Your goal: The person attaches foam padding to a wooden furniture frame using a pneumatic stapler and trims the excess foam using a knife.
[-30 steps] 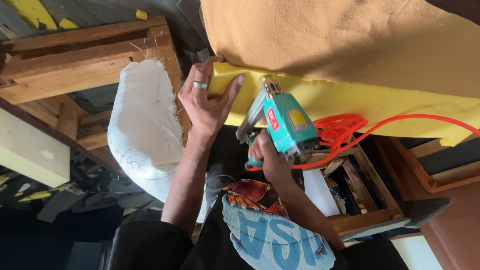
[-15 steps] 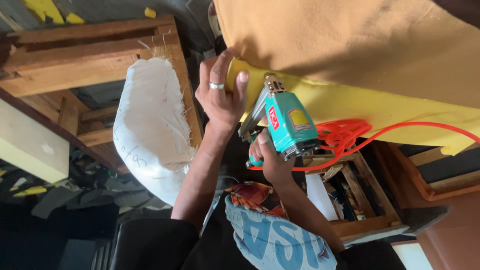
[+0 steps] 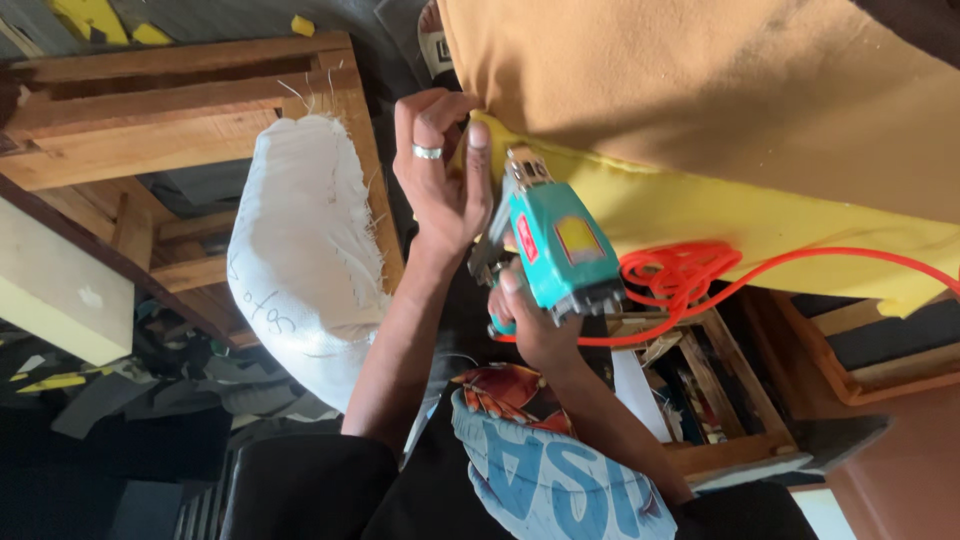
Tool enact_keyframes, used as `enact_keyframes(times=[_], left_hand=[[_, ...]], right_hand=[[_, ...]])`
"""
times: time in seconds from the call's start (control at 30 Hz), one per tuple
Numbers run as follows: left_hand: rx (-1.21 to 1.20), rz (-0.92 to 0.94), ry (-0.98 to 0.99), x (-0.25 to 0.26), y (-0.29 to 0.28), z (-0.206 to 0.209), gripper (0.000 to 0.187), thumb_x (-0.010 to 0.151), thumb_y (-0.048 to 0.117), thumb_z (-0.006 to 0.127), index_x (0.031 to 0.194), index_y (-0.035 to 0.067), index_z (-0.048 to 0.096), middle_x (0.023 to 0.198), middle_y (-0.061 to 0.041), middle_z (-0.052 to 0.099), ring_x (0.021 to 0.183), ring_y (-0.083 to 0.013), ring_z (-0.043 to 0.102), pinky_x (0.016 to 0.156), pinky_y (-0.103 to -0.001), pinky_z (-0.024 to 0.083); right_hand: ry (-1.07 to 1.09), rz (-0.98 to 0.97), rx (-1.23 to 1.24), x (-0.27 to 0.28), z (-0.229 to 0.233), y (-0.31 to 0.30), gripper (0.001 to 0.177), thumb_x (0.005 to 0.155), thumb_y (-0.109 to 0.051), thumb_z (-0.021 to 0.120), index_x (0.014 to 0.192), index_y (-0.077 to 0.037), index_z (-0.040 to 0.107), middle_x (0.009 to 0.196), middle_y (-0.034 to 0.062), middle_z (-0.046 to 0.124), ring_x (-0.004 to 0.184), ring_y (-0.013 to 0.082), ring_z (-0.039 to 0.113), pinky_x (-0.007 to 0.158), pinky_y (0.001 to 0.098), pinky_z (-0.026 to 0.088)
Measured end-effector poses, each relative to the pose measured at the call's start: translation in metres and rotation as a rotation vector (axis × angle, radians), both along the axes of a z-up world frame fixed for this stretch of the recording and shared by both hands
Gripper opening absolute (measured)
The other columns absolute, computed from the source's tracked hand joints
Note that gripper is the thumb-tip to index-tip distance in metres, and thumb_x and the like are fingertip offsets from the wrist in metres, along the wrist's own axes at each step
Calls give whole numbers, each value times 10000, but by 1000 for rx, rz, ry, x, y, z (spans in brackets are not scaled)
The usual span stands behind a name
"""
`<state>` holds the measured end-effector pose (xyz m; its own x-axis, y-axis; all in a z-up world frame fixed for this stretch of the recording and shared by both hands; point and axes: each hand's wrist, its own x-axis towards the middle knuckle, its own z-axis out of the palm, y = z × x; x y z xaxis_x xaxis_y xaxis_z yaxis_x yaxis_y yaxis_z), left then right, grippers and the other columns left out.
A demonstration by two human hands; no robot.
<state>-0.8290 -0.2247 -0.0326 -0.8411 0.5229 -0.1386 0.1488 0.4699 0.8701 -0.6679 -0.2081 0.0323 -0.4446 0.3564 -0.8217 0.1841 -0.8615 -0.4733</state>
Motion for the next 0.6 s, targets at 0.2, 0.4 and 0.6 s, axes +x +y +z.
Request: enact_keyframes(times=[0.2, 0.4, 0.6], left_hand=[[11, -21, 37, 1, -3, -8, 122, 1104, 68, 591, 1220, 36, 574, 1192, -119, 582, 703, -151, 501, 644, -281, 435], [-237, -152, 413, 11, 0, 0, 293, 1089, 129, 648, 1368, 92, 564, 1410, -99, 556, 1261, -284, 566, 1062, -406, 460], [-449, -623, 385, 69, 30, -11, 625, 1091, 335, 646, 1648, 235, 381, 1708, -25, 322, 1586, -291, 292, 1296, -518, 214]], right_hand=[[-49, 8, 33, 15, -16, -5, 332, 960, -104, 648, 1261, 10, 567, 771, 25, 544, 564, 124, 519, 563, 331, 493], [-257, 97, -33, 119, -6, 66, 212, 865, -146, 739, 976, -62, 579, 659, 7, 531, 495, 130, 525, 468, 343, 500], [-882, 1144, 740, 214, 47, 208, 305, 956, -249, 787, 1183, -65, 698, 790, 178, 736, 677, 284, 705, 656, 421, 557]])
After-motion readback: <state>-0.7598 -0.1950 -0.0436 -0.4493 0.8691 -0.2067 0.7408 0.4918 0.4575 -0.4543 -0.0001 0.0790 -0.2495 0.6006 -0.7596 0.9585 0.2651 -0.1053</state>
